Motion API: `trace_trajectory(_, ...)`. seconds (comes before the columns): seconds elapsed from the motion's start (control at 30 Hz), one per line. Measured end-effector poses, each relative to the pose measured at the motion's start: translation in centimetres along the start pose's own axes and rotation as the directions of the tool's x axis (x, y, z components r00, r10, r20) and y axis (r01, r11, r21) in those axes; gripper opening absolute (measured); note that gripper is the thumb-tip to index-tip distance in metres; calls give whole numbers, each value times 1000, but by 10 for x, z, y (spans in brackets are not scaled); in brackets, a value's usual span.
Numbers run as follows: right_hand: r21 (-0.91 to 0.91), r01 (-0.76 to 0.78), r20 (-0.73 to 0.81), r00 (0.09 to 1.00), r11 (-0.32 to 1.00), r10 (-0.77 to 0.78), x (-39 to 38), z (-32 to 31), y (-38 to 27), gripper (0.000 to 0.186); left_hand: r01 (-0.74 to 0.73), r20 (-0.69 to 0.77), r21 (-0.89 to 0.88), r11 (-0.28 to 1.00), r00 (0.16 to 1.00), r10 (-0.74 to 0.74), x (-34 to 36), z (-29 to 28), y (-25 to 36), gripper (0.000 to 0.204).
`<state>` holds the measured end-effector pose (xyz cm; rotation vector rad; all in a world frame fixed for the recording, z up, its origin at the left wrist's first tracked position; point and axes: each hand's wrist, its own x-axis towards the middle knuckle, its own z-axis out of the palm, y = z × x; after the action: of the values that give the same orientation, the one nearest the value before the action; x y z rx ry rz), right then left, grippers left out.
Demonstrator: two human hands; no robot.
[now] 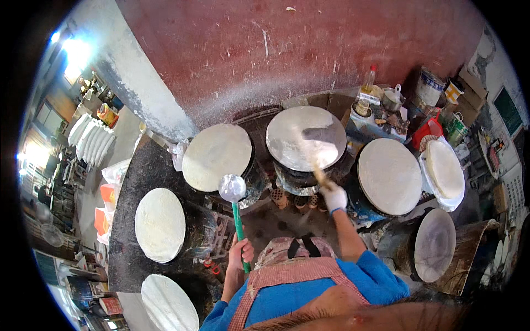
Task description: The person scoops batter from a large metal bowl using a ladle and pours it onto a hot circular griddle. They use a wooden stick to spread the batter into a thin, round crepe. Once cooked, the person lifts the crepe and places it onto a stack of finished crepes. The process is repeated continuously.
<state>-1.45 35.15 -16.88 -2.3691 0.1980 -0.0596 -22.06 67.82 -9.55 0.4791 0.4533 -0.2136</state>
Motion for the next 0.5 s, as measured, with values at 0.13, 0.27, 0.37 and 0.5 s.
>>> trace_trajectory(0.13, -117, 84, 44, 996, 990, -80, -7, -8, 26, 31, -4, 35, 64, 998, 999, 2, 4, 15, 3, 52)
trace_trajectory(0.27, -37, -22, -102, 995, 999, 18, 31, -34, 47, 29, 37, 74, 54, 998, 996, -41, 14, 23, 4, 52)
trace_trajectory(0.37, -136, 48, 24, 999, 990, -45, 30, -11, 27, 29, 134, 60, 26, 991, 989, -135, 28, 27, -7, 51)
trace_trajectory(0.5, -67, 74, -45, 996, 995, -77, -7, -5, 71, 24, 133, 43, 46, 990, 990, -135, 31, 32, -5, 50)
